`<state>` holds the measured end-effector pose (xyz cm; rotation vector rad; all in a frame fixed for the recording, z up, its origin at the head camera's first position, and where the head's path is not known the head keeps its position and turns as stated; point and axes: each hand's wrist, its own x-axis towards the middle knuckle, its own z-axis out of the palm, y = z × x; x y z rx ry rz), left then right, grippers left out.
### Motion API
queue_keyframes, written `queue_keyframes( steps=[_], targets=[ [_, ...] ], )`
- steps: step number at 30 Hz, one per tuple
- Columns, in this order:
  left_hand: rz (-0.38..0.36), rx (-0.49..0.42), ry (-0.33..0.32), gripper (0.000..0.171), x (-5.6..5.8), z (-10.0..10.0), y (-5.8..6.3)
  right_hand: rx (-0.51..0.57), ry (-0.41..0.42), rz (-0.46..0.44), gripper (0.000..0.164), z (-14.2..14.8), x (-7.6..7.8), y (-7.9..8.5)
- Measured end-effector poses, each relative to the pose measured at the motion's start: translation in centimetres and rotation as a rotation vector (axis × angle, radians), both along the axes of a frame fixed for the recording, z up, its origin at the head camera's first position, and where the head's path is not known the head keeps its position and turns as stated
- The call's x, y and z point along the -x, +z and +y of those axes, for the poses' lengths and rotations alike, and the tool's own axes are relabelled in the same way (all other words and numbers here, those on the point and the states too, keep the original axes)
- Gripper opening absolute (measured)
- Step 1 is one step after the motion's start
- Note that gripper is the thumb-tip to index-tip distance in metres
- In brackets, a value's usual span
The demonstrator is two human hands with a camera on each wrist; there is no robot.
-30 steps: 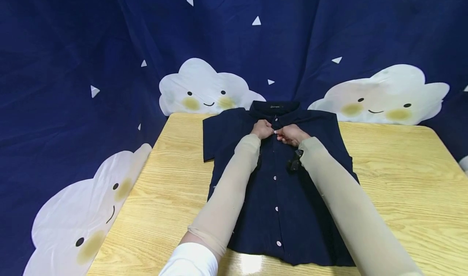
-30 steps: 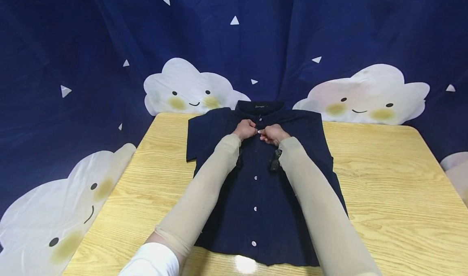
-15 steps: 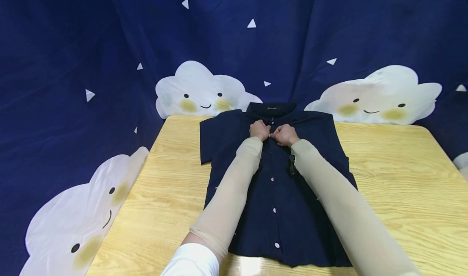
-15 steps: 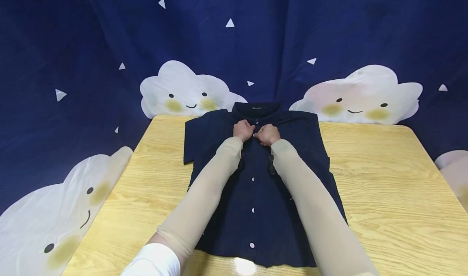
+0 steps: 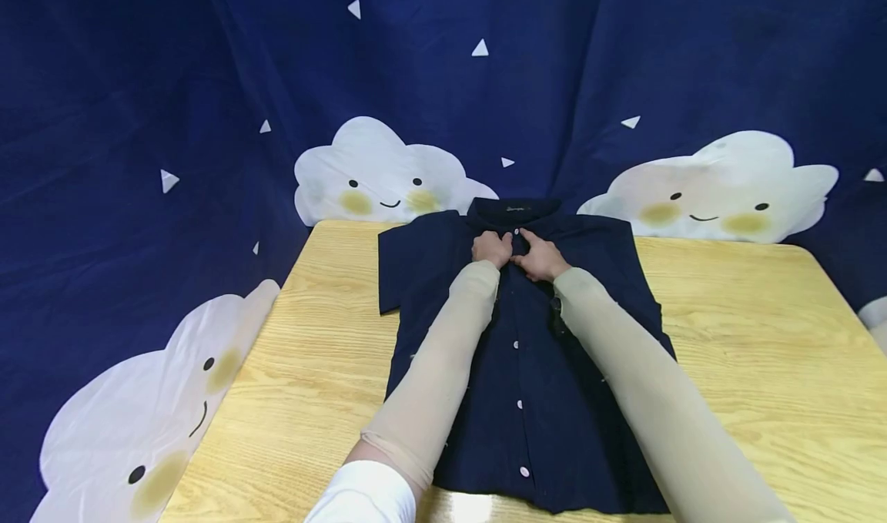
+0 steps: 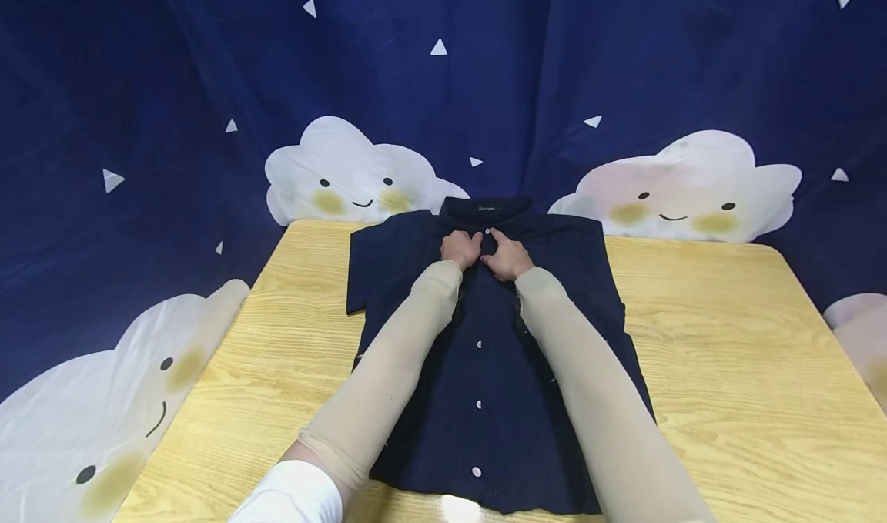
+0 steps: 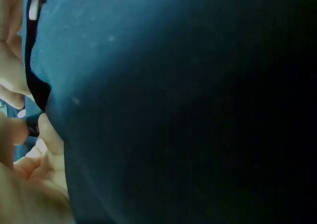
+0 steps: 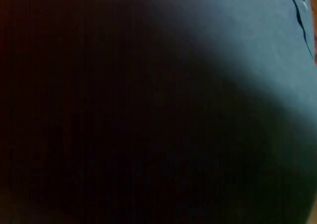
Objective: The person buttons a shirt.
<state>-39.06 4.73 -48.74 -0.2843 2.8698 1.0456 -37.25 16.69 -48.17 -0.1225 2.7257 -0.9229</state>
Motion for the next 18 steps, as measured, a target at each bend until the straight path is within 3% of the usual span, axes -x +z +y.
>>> queue_keyframes(
  steps=[4, 10, 14, 18],
  targets=[
    [-0.010, 0.037, 0.016, 0.029, -0.3, 0.3, -0.3, -0.055, 0.033, -0.057, 0.073, 0.0, 0.1, 0.0],
    [-0.013, 0.083, -0.052, 0.016, -0.7, 0.6, -0.5, -0.125, 0.021, -0.115, 0.075, 0.2, 0.1, 0.2],
    [-0.022, 0.064, -0.138, 0.013, -0.4, -0.2, -0.2, -0.120, 0.028, -0.075, 0.073, 0.2, 0.2, 0.2],
    [-0.058, 0.041, -0.252, 0.010, -0.4, -1.7, 0.8, -0.093, 0.026, -0.009, 0.067, -0.1, 0.2, 0.0]
  ],
)
